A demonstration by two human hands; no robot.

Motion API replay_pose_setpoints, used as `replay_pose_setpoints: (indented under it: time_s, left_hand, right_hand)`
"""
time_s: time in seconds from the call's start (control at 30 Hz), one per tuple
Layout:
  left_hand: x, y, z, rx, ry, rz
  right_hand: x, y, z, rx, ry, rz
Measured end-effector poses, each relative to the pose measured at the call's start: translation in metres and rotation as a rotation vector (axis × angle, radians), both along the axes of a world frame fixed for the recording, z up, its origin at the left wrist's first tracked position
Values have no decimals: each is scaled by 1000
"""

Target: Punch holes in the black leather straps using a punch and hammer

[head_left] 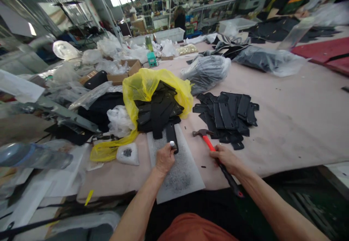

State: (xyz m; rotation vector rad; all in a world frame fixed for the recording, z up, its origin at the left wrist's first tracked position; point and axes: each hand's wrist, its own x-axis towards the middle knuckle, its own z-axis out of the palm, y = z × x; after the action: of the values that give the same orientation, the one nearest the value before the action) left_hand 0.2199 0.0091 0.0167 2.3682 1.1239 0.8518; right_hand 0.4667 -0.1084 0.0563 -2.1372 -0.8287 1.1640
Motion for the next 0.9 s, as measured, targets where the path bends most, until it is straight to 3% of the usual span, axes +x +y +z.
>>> replay_pose_setpoints:
  time_s: [0.03, 0.1, 0.23, 0.33, 0.4, 0.5, 0.57, 0.73, 0.9]
  left_hand:
    - [0, 0, -1, 2, 1, 3]
    - [0, -1, 0, 7, 3, 10]
    - [1, -2, 5, 3, 8, 12]
    - [2, -2, 9, -15, 5, 13]
    - [2, -2, 9, -24, -2, 21]
    - [2, -2, 8, -23, -2, 25]
    - [2, -2, 9, -24, 8, 25]
    - [4, -1, 14, -24, 38, 41]
    - [4, -2, 16, -34, 71, 54]
  right_hand:
    - [-3, 2, 10, 16, 112, -41]
    - [-10, 4, 36, 118, 127, -73]
    - [-26, 2, 100, 511, -286, 58]
    - [-35, -2, 132, 747, -586, 265]
    - [-38, -4, 138, 802, -755, 446]
    - [-39, -5, 138, 735, -913, 647]
    - [-39, -4, 138, 714, -941, 643]
    - [-41, -3, 141, 829, -841, 424]
    - [-38, 0, 137, 691, -954, 617]
